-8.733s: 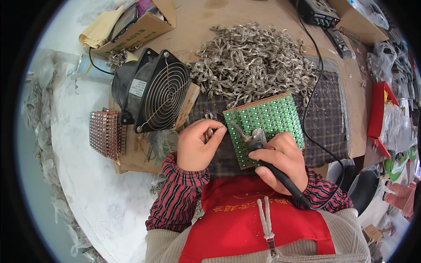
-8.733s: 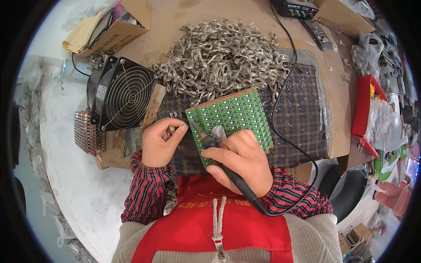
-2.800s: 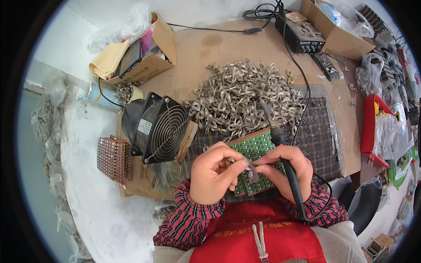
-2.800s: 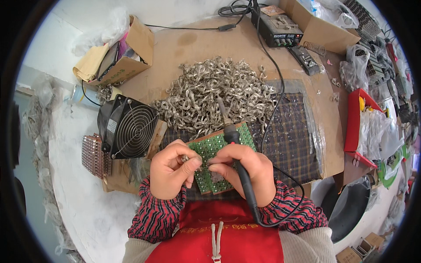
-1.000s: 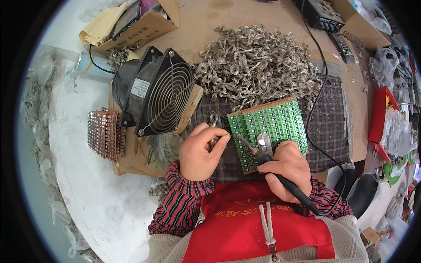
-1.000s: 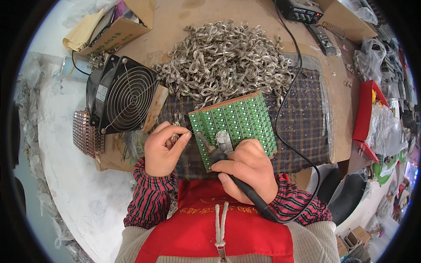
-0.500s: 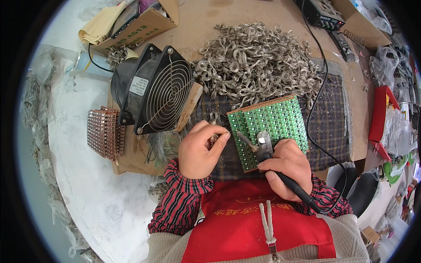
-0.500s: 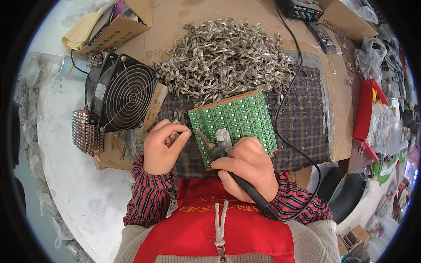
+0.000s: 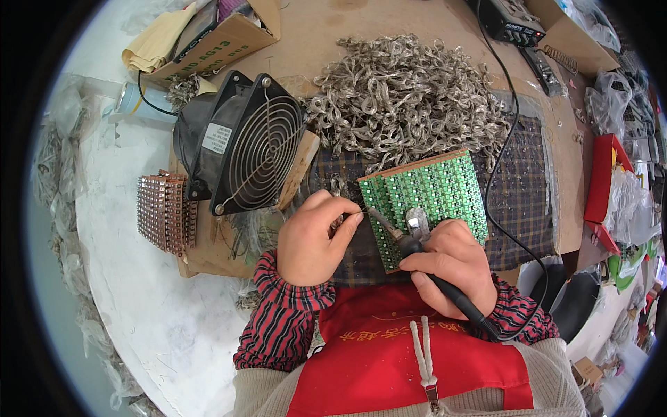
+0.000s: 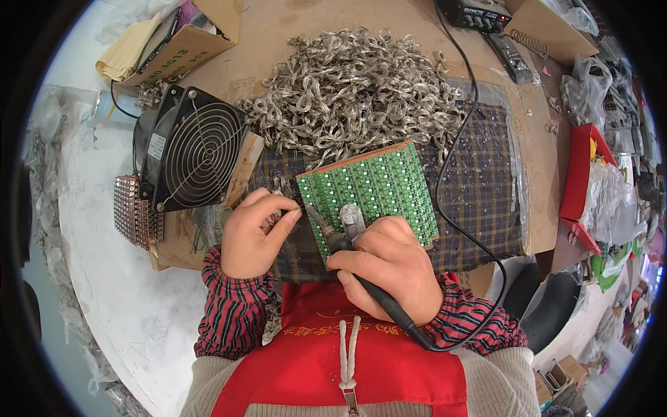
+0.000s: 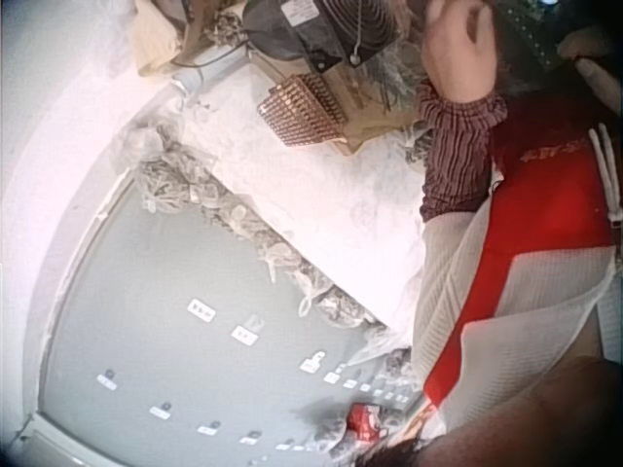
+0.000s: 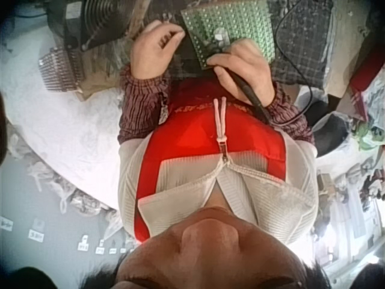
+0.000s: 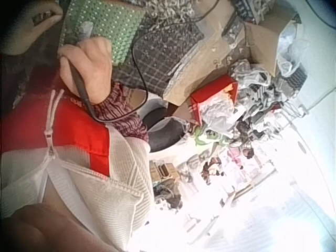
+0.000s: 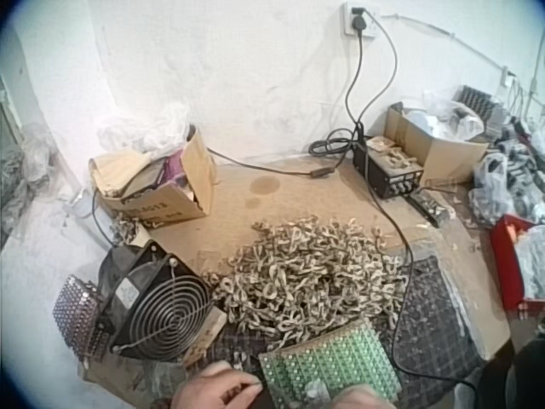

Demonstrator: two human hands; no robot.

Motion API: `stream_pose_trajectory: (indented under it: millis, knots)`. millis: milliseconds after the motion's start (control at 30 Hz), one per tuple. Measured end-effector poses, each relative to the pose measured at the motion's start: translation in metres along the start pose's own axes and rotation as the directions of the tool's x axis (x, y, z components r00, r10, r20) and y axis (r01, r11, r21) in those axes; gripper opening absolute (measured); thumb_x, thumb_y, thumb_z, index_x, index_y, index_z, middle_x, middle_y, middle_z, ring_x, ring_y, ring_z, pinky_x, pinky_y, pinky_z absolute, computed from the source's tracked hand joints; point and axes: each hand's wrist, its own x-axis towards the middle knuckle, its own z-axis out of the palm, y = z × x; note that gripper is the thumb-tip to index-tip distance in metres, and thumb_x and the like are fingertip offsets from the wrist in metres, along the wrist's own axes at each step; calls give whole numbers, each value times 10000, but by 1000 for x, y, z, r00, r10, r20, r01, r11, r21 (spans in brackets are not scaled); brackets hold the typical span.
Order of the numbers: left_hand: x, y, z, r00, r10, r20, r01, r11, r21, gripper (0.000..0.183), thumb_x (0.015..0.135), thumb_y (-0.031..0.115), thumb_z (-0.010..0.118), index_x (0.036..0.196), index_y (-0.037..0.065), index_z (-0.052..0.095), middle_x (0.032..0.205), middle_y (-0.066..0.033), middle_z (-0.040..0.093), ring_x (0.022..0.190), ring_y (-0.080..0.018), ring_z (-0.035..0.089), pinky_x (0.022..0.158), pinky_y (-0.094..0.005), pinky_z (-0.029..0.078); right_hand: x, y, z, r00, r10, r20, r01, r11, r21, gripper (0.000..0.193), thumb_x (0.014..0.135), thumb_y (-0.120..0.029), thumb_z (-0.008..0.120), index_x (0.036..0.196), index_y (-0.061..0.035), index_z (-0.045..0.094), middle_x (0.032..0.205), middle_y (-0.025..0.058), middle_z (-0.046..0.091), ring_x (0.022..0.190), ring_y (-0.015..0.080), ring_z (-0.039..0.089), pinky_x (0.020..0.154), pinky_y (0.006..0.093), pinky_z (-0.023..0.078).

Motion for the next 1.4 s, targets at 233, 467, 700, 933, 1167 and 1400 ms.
stream_pose_trajectory:
  millis: [233,467,700,933,1167,1400]
  knots:
    - [3,3,-6,999,5,52,-8,998,61,89,914,170,715,963,96,716,865,-87,615,722,-289,647,630,-386,497,-2,1,-2,998,-5,56,5,1000,2,226,794,-39,710,1019,-59,716,838,87,579,811,300,540,783,409,448]
    - [3,4,-7,998,5,65,-9,998,60,86,914,168,710,949,90,709,862,-90,613,726,-294,648,636,-390,499,-3,4,-1,999,13,-52,-8,996,91,243,783,-28,718,1022,-73,708,832,82,586,803,293,563,760,406,465]
    - [0,6,-10,998,23,57,-28,995,101,89,901,162,724,947,87,713,871,-81,616,729,-289,651,637,-386,503,-6,5,-4,999,9,-46,-4,995,97,244,789,-31,713,1030,-69,708,833,91,585,813,308,569,763,409,476]
    - [28,21,-18,902,382,-204,-324,908,265,90,863,136,757,934,95,721,921,-59,610,718,-255,645,618,-364,509,-12,12,-10,977,-10,-214,38,991,125,237,818,-22,673,1054,-22,691,864,111,608,823,302,572,778,406,492]
    - [101,39,11,958,278,76,-266,751,604,112,825,168,765,852,82,698,868,-97,599,817,-319,669,690,-447,534,-16,2,-28,972,-15,-235,17,1000,7,292,848,-23,696,1139,-7,680,903,133,617,817,293,587,761,383,493]
    - [94,36,10,967,256,-7,-227,869,439,150,837,156,762,968,109,707,930,-91,597,886,-318,662,729,-445,528,2,7,-37,959,39,-281,-24,998,58,310,935,-35,695,1240,-5,643,955,127,677,806,266,631,728,359,518]
